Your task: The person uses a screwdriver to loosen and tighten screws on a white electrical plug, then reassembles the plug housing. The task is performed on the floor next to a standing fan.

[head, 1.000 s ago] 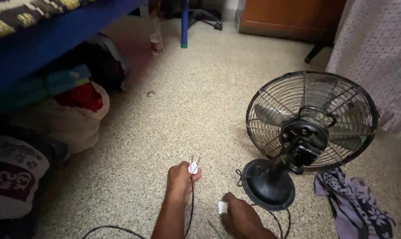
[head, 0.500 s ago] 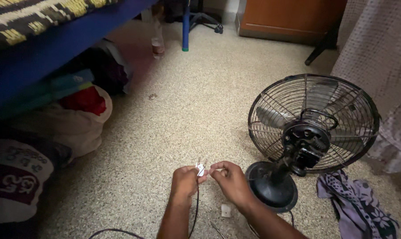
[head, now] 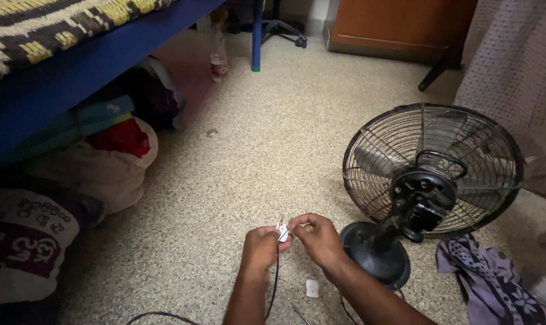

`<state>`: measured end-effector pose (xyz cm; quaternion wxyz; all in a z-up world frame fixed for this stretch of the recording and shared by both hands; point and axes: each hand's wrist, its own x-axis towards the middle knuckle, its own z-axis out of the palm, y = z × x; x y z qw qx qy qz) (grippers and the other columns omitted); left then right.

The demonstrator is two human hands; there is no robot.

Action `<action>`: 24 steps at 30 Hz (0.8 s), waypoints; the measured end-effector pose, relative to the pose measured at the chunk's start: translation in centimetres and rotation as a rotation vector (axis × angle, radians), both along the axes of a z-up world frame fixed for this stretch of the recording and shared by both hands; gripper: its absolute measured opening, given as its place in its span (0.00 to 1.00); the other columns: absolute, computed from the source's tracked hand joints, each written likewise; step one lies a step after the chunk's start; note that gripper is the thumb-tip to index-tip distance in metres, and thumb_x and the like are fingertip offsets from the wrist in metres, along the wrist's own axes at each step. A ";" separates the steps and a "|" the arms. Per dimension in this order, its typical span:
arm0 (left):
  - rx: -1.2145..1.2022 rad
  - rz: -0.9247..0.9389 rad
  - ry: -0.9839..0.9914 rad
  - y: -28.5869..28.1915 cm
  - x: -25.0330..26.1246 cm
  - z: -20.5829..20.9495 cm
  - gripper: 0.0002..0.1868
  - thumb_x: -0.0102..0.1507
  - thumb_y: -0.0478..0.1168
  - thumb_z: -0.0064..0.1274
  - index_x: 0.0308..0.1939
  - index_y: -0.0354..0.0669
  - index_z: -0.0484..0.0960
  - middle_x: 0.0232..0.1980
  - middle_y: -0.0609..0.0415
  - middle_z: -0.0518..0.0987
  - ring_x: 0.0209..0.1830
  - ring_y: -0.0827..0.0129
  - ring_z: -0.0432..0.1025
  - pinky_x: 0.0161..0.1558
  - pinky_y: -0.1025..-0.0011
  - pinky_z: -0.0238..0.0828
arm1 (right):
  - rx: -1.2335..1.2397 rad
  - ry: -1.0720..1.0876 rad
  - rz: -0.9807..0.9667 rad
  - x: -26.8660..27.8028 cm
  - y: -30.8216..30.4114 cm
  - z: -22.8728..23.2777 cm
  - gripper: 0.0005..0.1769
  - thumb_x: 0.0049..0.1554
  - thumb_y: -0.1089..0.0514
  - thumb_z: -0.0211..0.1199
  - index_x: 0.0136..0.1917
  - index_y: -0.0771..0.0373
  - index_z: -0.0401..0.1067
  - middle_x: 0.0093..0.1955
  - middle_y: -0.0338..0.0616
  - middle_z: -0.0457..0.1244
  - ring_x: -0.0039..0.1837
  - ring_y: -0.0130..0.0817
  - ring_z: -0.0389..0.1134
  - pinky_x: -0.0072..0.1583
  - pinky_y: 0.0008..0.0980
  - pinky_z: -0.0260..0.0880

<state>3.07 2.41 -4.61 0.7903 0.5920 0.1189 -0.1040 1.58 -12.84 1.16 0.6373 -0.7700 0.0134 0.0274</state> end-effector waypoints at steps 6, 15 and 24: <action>0.024 -0.007 0.064 0.2 -1.0 2.5 0.14 0.63 0.35 0.46 0.48 0.31 0.82 0.38 0.46 0.87 0.37 0.66 0.83 0.23 0.77 0.60 | -0.016 0.068 -0.021 -0.1 0.1 0.5 0.08 0.57 0.61 0.63 0.48 0.67 0.78 0.38 0.40 0.70 0.40 0.25 0.65 0.44 0.26 0.64; 0.074 -0.042 0.059 0.1 -1.4 3.3 0.11 0.58 0.31 0.58 0.44 0.30 0.86 0.37 0.47 0.87 0.36 0.68 0.80 0.32 0.77 0.68 | -0.037 0.086 -0.062 0.0 -0.1 0.1 0.10 0.57 0.60 0.62 0.50 0.67 0.77 0.42 0.43 0.70 0.42 0.27 0.68 0.47 0.28 0.67; 0.088 0.009 0.043 0.1 -1.2 3.0 0.11 0.60 0.30 0.55 0.45 0.28 0.83 0.40 0.44 0.87 0.39 0.66 0.82 0.45 0.74 0.79 | -0.324 -0.061 0.015 -1.6 -3.2 -4.4 0.15 0.59 0.53 0.63 0.48 0.70 0.76 0.43 0.50 0.73 0.46 0.35 0.73 0.50 0.34 0.74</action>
